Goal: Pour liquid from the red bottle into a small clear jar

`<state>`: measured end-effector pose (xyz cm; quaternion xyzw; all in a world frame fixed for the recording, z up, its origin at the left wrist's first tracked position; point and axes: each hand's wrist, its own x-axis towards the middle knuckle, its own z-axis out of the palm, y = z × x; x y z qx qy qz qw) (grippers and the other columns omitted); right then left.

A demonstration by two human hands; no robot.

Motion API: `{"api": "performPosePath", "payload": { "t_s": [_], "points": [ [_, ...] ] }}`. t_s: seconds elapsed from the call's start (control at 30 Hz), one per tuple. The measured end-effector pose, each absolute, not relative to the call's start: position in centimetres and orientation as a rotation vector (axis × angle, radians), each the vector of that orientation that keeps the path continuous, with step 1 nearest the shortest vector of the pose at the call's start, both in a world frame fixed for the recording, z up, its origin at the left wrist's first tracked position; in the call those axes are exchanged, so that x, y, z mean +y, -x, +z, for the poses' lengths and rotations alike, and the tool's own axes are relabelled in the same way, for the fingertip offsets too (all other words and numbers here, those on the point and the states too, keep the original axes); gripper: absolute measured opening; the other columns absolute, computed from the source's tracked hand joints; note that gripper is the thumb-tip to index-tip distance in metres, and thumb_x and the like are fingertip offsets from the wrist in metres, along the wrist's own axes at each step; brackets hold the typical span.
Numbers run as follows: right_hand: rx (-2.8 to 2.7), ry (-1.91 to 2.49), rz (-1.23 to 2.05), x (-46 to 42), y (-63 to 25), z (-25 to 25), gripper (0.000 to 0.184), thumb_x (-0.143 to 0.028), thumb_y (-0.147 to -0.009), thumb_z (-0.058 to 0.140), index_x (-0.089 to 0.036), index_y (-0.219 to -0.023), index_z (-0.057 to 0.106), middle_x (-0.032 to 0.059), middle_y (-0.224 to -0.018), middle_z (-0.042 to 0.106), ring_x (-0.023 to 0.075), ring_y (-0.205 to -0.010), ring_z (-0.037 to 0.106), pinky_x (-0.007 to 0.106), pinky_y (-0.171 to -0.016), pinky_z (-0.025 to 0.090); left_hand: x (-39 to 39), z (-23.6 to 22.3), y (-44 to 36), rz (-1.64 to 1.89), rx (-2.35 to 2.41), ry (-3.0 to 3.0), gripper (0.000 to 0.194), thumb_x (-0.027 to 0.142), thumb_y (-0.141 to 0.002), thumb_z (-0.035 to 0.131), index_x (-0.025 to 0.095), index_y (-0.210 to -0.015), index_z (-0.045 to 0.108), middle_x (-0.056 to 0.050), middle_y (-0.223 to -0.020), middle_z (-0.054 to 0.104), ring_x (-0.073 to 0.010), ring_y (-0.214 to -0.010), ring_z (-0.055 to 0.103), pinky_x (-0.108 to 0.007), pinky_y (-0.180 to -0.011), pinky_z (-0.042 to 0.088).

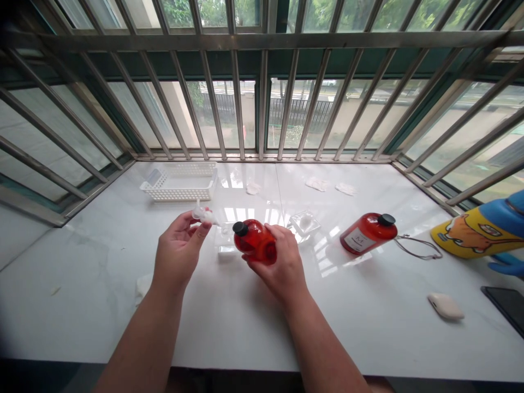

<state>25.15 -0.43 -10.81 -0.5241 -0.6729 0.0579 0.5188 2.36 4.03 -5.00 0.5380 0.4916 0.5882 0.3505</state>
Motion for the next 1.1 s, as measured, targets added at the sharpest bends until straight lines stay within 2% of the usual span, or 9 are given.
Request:
{"api": "performPosePath", "payload": {
  "t_s": [0.3,0.4,0.47,0.63,0.73,0.8,0.97,1.1],
  "points": [
    [-1.635,1.233,0.124,-0.3,-25.2,-10.6,0.075,-0.042,-0.087,0.093,-0.029,-0.15,0.054,0.0127,-0.139,0.063,0.0357,-0.131,0.061,0.058,-0.107,0.058,5.5,-5.8,-2.1,1.111,1.437,-1.653,0.038,0.06,-0.098,0.073,0.029,-0.12,0.077,-0.006,-0.128,0.078,-0.0303,-0.117,0.072,-0.042,-0.096,0.059],
    [-1.63,1.237,0.126,-0.3,-25.2,-10.5,0.075,-0.042,-0.087,0.093,-0.03,-0.15,0.054,0.013,-0.138,0.063,0.036,-0.13,0.062,0.058,-0.106,0.059,5.7,-6.0,-2.0,1.019,1.423,-1.74,0.034,0.057,-0.1,0.069,0.029,-0.117,0.074,-0.006,-0.134,0.074,-0.0298,-0.12,0.07,-0.043,-0.102,0.058],
    [-1.625,1.239,0.127,-0.3,-25.2,-10.5,0.075,-0.042,-0.087,0.093,-0.03,-0.15,0.054,0.013,-0.138,0.063,0.036,-0.129,0.062,0.058,-0.106,0.059,5.9,-6.4,-1.8,0.97,1.43,-1.761,0.034,0.057,-0.097,0.073,0.028,-0.116,0.071,-0.006,-0.136,0.072,-0.0303,-0.124,0.069,-0.045,-0.108,0.056],
    [-1.606,1.251,0.15,-0.4,-25.2,-10.4,0.074,-0.043,-0.088,0.092,-0.031,-0.151,0.055,0.0125,-0.139,0.063,0.0356,-0.13,0.062,0.056,-0.107,0.059,6.2,-6.7,-1.2,0.905,1.429,-1.838,0.052,0.051,-0.081,0.092,0.031,-0.123,0.068,-0.006,-0.148,0.066,-0.0328,-0.141,0.059,-0.049,-0.12,0.047],
    [-1.6,1.255,0.155,-0.4,-25.2,-10.4,0.074,-0.044,-0.087,0.092,-0.031,-0.15,0.056,0.0119,-0.139,0.063,0.0351,-0.13,0.062,0.055,-0.107,0.059,6.3,-6.7,-1.1,0.878,1.367,-1.88,0.048,0.047,-0.079,0.094,0.029,-0.118,0.072,-0.007,-0.154,0.062,-0.0346,-0.148,0.054,-0.049,-0.126,0.041],
    [-1.596,1.254,0.154,-0.4,-25.2,-10.4,0.074,-0.045,-0.087,0.093,-0.03,-0.149,0.056,0.0118,-0.139,0.063,0.0347,-0.13,0.062,0.055,-0.107,0.059,6.3,-6.8,-1.1,0.876,1.356,-1.862,0.046,0.044,-0.078,0.093,0.029,-0.116,0.072,-0.007,-0.152,0.064,-0.0351,-0.146,0.057,-0.05,-0.125,0.042],
    [-1.585,1.27,0.17,-0.4,-25.2,-10.4,0.073,-0.046,-0.087,0.093,-0.03,-0.149,0.057,0.0117,-0.139,0.064,0.0349,-0.13,0.062,0.055,-0.106,0.059,6.2,-7.5,-1.0,0.862,1.415,-1.682,0.056,0.043,-0.078,0.095,0.031,-0.121,0.062,-0.004,-0.145,0.07,-0.0352,-0.141,0.063,-0.051,-0.118,0.047],
    [-1.584,1.268,0.166,-0.4,-25.2,-10.3,0.073,-0.047,-0.087,0.092,-0.031,-0.148,0.057,0.0116,-0.138,0.064,0.0349,-0.129,0.062,0.055,-0.106,0.059,6.2,-7.8,-0.8,0.879,1.378,-1.721,0.068,0.045,-0.079,0.095,0.035,-0.137,0.062,-0.004,-0.153,0.065,-0.0338,-0.149,0.057,-0.05,-0.125,0.043]
  ]
}}
